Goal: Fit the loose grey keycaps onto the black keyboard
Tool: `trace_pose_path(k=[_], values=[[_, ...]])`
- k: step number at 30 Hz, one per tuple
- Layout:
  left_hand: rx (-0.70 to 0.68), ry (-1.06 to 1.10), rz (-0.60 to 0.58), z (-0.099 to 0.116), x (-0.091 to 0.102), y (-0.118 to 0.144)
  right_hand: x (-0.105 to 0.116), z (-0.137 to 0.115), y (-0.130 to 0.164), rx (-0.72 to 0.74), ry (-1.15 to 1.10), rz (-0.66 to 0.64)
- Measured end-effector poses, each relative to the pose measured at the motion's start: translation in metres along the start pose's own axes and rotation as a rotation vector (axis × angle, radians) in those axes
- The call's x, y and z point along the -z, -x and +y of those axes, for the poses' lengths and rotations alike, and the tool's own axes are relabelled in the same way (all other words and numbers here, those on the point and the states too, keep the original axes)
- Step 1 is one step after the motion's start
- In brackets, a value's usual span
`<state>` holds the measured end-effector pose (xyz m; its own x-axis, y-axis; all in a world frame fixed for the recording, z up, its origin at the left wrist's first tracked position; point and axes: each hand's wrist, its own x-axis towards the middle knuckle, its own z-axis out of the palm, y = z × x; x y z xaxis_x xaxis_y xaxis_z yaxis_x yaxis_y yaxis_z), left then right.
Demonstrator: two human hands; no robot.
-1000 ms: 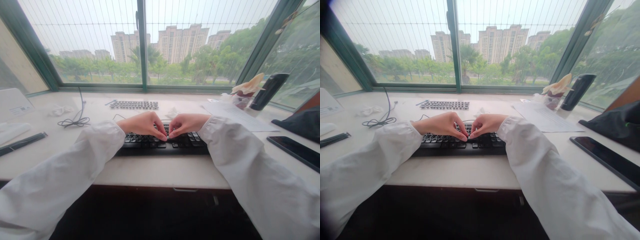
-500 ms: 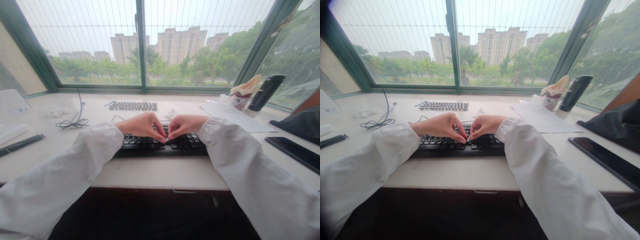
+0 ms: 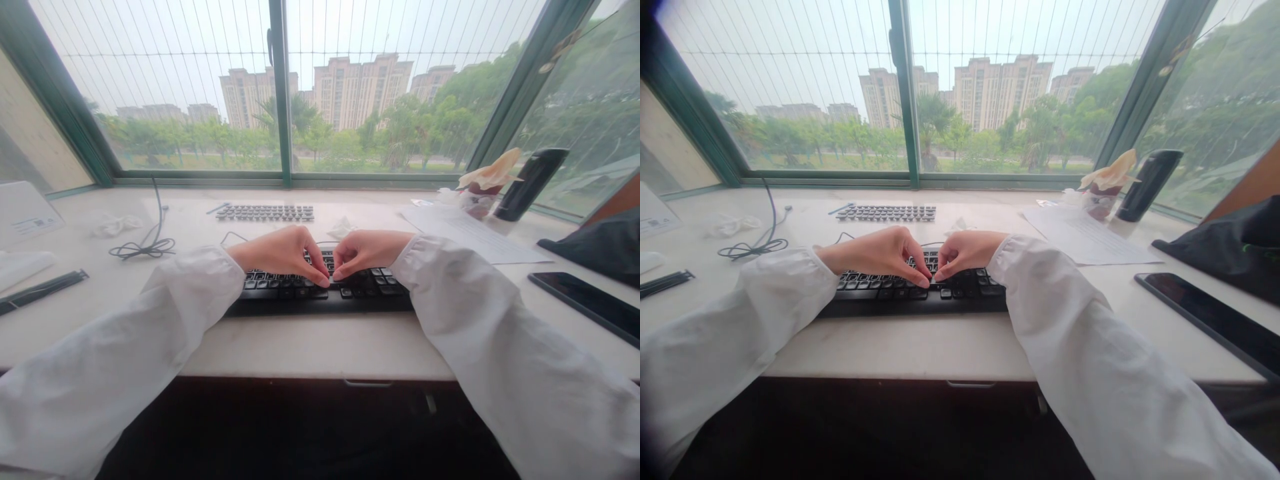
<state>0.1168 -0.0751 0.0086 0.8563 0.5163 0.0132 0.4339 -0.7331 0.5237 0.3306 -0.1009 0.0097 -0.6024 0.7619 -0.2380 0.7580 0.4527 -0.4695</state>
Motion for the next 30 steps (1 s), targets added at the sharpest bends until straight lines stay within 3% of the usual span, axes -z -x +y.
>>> trace_pose_path(k=[20, 30], values=[[-0.021, -0.012, -0.006, 0.0009, -0.0051, -0.0001, -0.0011, -0.0001, 0.0004, -0.049, -0.080, -0.043], [0.114, 0.085, -0.078, -0.0081, -0.0011, -0.0041, -0.0023, 0.0001, -0.0010, -0.053, -0.057, -0.040]])
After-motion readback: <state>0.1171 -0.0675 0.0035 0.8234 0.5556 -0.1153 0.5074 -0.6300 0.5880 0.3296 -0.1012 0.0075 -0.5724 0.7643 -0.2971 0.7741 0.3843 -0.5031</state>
